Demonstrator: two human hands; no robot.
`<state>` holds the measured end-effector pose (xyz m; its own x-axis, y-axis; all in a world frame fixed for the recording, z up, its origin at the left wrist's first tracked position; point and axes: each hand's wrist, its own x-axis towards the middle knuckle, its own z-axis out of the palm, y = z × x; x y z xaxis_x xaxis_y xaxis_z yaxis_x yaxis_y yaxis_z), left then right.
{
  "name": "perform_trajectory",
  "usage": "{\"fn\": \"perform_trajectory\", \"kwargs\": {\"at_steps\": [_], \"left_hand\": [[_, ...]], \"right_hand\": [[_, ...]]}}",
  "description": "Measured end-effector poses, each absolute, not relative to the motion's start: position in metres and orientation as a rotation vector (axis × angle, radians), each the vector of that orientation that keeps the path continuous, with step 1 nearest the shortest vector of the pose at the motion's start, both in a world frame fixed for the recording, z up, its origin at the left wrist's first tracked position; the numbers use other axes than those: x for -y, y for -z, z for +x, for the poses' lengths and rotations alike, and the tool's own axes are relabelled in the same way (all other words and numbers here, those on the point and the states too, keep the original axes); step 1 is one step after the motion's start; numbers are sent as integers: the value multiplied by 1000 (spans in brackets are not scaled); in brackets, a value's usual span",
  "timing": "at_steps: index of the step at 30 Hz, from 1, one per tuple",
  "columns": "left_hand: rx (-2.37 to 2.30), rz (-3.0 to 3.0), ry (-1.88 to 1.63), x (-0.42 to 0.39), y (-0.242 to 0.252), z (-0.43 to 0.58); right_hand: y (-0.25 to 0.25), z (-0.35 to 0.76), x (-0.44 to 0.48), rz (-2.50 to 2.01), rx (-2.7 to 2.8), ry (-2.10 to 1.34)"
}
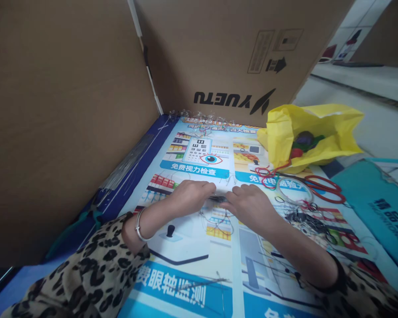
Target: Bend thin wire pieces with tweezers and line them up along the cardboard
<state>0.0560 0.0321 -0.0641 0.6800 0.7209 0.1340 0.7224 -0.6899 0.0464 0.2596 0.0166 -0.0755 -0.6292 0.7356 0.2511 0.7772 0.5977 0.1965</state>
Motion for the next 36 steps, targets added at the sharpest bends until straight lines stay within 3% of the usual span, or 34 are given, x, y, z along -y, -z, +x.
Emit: {"fn": "perform_trajectory", "kwargs": {"at_steps": [22, 36], "left_hand": [[1190, -2819, 335, -35, 74, 55], [1247, -2806, 430, -31, 66, 57]], "right_hand": [[73, 260, -19, -1325, 2727, 408], [39, 289, -17, -1487, 2874, 295]]}}
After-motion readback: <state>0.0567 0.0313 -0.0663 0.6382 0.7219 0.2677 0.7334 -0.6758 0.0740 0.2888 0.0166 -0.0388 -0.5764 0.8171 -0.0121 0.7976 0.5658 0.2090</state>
